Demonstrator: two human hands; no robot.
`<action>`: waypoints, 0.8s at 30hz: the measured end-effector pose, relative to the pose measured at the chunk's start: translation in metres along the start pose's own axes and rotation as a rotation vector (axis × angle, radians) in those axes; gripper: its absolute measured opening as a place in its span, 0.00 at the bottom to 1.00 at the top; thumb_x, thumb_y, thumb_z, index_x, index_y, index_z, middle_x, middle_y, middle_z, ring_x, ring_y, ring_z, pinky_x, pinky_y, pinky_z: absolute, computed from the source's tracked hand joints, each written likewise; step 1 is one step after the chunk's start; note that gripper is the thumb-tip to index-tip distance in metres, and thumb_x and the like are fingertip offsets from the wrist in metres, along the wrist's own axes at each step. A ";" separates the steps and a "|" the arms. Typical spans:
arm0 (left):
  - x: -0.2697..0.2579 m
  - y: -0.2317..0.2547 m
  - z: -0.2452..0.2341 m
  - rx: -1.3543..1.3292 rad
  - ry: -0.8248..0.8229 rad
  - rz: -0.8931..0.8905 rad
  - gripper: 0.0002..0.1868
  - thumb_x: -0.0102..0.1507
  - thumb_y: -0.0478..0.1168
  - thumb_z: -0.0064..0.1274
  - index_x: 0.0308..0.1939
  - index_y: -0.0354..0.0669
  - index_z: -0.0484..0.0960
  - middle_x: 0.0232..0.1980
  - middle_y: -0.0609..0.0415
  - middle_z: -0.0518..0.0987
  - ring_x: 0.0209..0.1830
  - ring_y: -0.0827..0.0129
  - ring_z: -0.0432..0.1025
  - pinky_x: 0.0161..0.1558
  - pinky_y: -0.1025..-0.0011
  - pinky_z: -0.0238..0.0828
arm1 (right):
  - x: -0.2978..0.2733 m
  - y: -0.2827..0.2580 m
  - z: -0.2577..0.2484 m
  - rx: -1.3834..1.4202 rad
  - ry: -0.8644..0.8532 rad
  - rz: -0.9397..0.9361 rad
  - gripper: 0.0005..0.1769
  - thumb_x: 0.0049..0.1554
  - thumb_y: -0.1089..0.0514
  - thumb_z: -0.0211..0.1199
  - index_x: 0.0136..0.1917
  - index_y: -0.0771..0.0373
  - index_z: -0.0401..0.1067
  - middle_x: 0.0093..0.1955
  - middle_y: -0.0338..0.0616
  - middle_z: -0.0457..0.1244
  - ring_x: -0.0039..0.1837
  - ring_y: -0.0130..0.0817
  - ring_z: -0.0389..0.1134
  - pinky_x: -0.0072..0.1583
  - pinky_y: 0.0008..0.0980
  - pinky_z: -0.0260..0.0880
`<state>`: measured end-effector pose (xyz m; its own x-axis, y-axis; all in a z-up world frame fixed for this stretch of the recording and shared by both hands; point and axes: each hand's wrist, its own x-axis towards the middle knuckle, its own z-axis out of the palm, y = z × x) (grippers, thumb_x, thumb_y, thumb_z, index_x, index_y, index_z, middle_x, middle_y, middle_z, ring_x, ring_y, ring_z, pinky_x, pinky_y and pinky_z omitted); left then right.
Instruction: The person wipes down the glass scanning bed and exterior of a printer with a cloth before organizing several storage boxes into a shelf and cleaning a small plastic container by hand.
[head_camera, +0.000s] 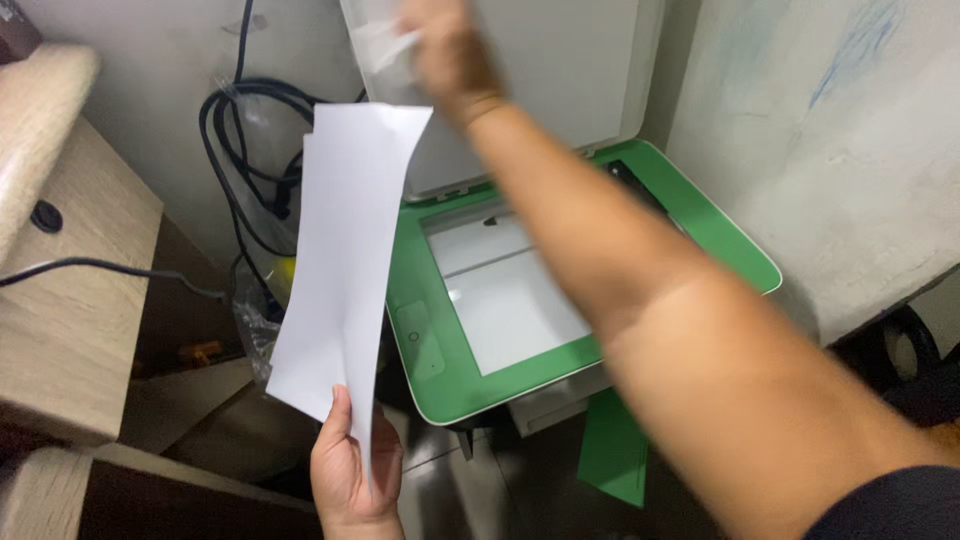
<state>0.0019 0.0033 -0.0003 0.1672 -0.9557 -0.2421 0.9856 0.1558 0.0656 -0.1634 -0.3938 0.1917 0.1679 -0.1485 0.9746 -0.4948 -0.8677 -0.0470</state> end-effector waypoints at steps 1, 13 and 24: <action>-0.001 0.000 0.001 -0.012 -0.020 -0.023 0.12 0.73 0.39 0.48 0.51 0.30 0.76 0.45 0.43 0.84 0.42 0.61 0.82 0.44 0.71 0.84 | -0.008 0.012 -0.018 -0.025 -0.008 0.147 0.09 0.55 0.68 0.56 0.47 0.59 0.74 0.50 0.50 0.66 0.53 0.52 0.69 0.55 0.44 0.71; -0.042 -0.036 0.100 0.834 0.132 0.225 0.24 0.70 0.41 0.43 0.62 0.22 0.66 0.55 0.29 0.79 0.50 0.48 0.80 0.50 0.56 0.76 | -0.107 -0.023 -0.242 0.800 -0.364 1.310 0.14 0.61 0.60 0.53 0.57 0.63 0.73 0.52 0.44 0.70 0.49 0.30 0.72 0.51 0.30 0.74; -0.014 -0.078 0.158 1.212 0.024 0.092 0.25 0.64 0.32 0.50 0.65 0.31 0.70 0.55 0.37 0.80 0.48 0.56 0.79 0.48 0.59 0.80 | -0.108 -0.027 -0.338 0.796 -0.286 1.610 0.19 0.66 0.43 0.61 0.54 0.61 0.76 0.38 0.38 0.67 0.35 0.29 0.61 0.34 0.31 0.57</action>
<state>-0.0814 -0.0351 0.1513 0.2478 -0.9467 -0.2059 0.3098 -0.1239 0.9427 -0.4566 -0.1943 0.1616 0.1582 -0.9704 -0.1826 0.1615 0.2079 -0.9647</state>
